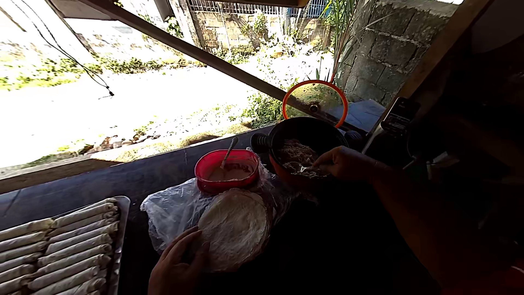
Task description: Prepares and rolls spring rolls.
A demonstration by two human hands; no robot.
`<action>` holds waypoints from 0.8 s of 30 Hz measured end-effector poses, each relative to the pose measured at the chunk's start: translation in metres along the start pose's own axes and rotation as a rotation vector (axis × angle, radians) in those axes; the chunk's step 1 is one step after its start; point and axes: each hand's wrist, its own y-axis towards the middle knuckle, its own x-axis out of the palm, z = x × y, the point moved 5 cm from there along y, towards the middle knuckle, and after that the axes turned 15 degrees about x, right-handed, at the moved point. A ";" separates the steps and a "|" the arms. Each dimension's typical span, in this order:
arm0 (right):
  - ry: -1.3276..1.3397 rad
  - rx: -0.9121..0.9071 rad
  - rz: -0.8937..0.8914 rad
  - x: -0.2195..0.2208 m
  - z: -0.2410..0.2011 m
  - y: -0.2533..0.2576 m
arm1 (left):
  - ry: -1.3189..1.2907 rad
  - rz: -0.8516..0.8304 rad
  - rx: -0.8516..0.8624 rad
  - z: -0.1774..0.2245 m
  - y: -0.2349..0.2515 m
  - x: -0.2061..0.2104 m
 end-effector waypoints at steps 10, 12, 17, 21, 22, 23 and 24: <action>0.147 0.025 -0.039 -0.010 0.023 0.005 | 0.002 0.006 -0.022 0.000 0.000 0.001; 0.151 0.026 -0.044 -0.012 0.028 0.003 | 0.002 0.007 -0.021 0.000 0.001 0.001; 0.186 0.045 -0.022 -0.022 0.040 -0.001 | 0.006 0.005 -0.010 0.002 0.001 0.000; 0.123 0.065 0.003 -0.028 0.048 -0.005 | -0.001 0.006 -0.014 0.002 0.000 0.000; 0.097 0.061 0.004 -0.028 0.048 -0.005 | 0.000 0.007 -0.013 0.001 0.000 0.000; 0.075 0.048 0.003 -0.027 0.047 -0.006 | 0.001 0.006 -0.012 0.001 -0.001 0.001; 0.055 0.031 0.000 -0.025 0.045 -0.007 | 0.000 0.005 -0.011 0.001 -0.001 0.001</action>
